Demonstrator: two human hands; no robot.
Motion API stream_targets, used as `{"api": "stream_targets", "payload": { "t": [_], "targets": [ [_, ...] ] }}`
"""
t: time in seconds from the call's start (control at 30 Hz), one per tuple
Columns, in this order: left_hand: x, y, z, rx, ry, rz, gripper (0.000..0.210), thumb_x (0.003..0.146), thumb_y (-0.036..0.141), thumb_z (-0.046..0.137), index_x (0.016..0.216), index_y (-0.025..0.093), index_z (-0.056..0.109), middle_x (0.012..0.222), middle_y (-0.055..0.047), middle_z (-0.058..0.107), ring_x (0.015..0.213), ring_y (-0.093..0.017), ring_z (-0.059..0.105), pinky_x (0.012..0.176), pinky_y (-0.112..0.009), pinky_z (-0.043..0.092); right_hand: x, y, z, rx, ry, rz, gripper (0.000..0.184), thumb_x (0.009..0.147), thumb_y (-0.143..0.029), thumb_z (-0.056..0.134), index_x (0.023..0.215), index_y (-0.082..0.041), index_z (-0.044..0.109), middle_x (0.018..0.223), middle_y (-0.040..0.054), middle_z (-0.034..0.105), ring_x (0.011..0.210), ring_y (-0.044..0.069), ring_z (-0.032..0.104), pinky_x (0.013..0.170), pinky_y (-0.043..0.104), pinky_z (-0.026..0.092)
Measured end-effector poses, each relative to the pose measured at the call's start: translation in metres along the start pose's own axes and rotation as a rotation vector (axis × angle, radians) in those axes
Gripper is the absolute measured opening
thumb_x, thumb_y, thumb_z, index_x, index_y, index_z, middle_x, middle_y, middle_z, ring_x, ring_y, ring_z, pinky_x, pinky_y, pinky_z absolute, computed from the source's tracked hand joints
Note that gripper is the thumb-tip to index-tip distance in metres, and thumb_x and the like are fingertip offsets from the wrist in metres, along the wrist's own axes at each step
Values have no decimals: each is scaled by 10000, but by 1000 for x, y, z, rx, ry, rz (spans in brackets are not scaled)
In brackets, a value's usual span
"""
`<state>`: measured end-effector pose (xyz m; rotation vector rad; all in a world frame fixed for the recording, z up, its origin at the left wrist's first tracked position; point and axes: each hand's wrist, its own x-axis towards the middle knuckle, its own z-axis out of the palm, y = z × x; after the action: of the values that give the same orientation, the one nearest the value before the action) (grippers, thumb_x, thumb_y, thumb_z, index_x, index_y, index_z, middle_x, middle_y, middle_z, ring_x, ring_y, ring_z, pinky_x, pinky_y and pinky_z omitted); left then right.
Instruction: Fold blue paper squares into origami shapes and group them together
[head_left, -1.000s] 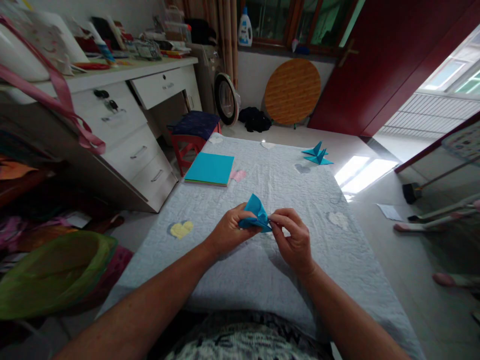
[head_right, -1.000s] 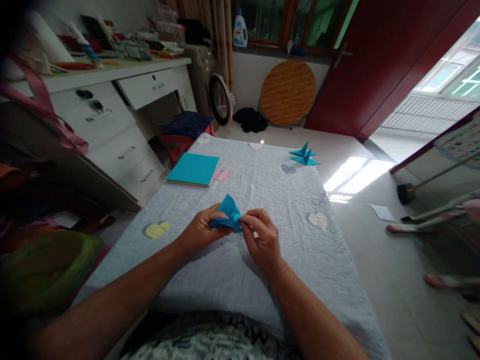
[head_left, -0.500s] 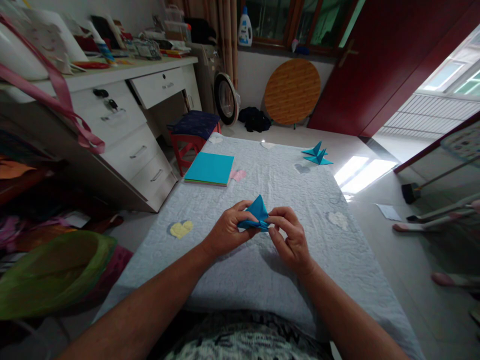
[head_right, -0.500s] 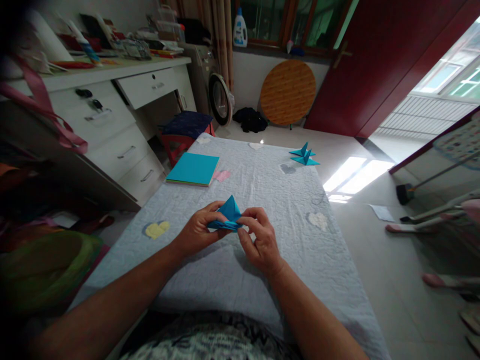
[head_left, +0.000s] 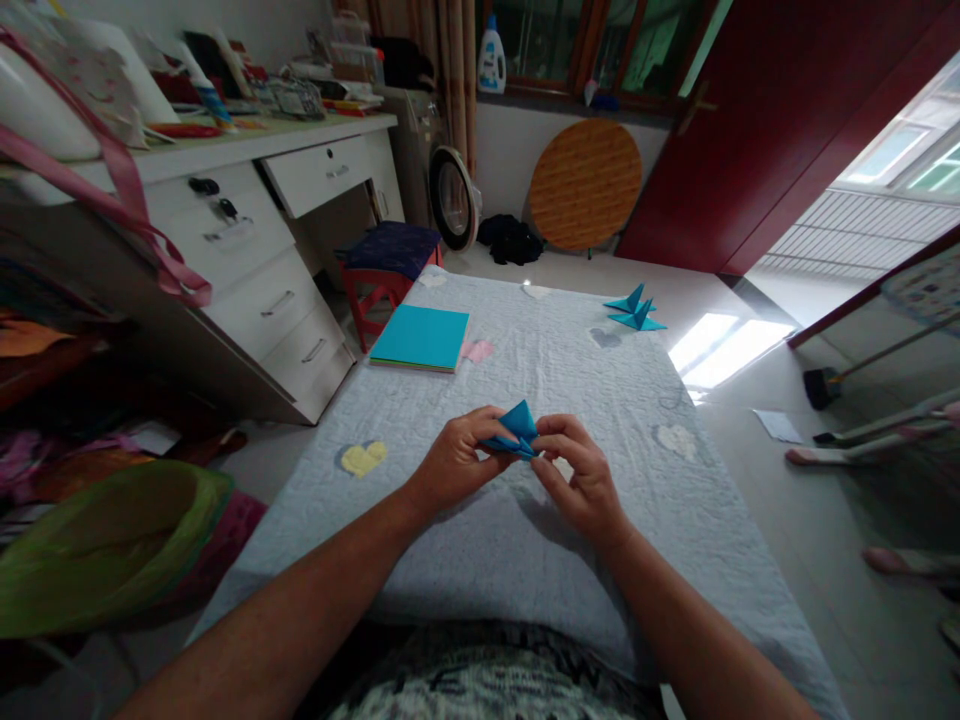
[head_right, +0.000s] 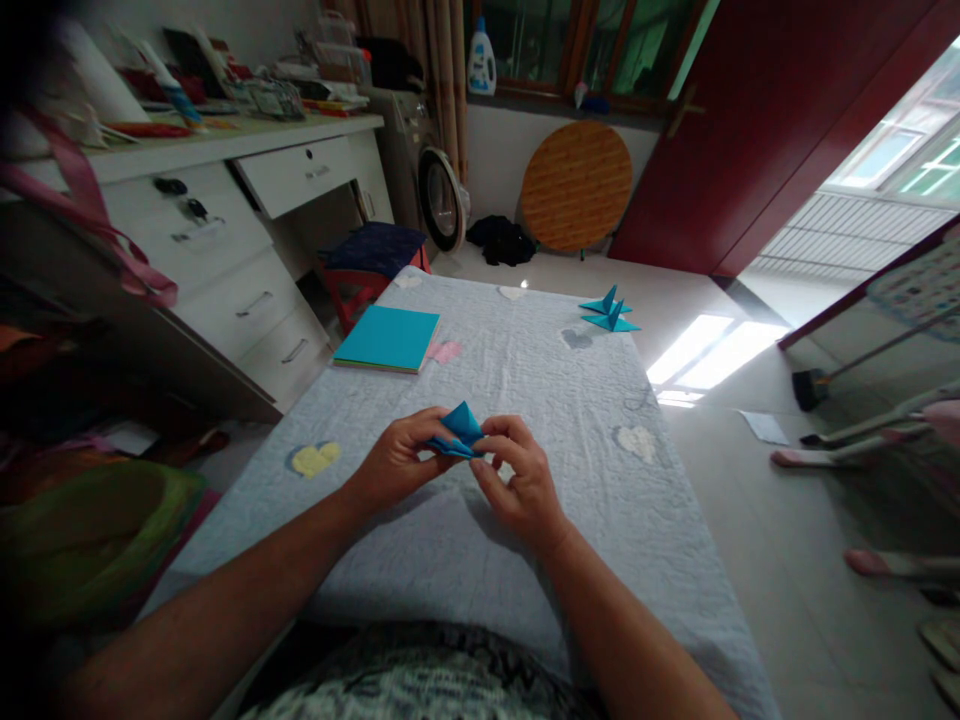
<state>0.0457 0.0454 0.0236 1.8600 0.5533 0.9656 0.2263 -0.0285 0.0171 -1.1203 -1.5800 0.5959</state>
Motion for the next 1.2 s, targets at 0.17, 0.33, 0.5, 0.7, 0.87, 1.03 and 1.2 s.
{"api": "stream_targets", "payload": {
  "t": [0.17,0.33,0.5,0.7,0.87,1.03,1.2],
  "targets": [
    [0,0,-1,-11,-30,-14,34,830,198,727,836,165,732,885,-45,660,799,-139,632,706,-248,497,3,4,-1,287,60,316,180,926,-407,593,926,-230,629,750,-1,599,606,135,540,542,256,469],
    [0,2,0,-39,-60,-26,49,823,182,717,785,156,704,806,-19,607,732,-118,587,668,-232,469,8,6,-2,288,-34,423,321,879,-481,649,726,-200,627,575,-31,510,521,107,455,495,233,374],
    [1,5,1,-59,-103,-21,39,814,155,699,777,162,689,830,-22,616,749,-121,595,688,-239,470,6,9,-1,493,-73,544,346,842,-527,688,743,-201,628,567,-40,509,496,96,431,475,222,352],
    [0,4,1,-34,-118,22,37,803,156,703,773,164,684,844,-24,597,782,-133,591,720,-257,471,6,9,-1,508,-88,508,321,832,-485,707,726,-199,606,562,-46,494,502,93,413,487,228,305],
    [-2,2,1,1,-128,40,52,797,153,709,843,177,708,892,-26,605,831,-143,594,764,-270,471,4,10,1,237,-51,359,220,843,-354,678,722,-205,569,625,-43,474,579,109,420,552,250,326],
    [-2,1,0,5,-156,41,27,829,181,693,821,182,718,907,-36,622,857,-156,601,788,-284,472,3,6,0,166,-58,294,163,864,-311,639,768,-215,548,660,-44,473,603,118,436,573,260,342],
    [-2,2,1,39,-224,5,51,810,143,677,818,176,716,848,-24,618,792,-147,591,742,-271,459,5,2,-3,135,-43,209,254,957,-334,526,752,-208,609,672,-25,492,618,123,463,601,273,370]
  ]
}}
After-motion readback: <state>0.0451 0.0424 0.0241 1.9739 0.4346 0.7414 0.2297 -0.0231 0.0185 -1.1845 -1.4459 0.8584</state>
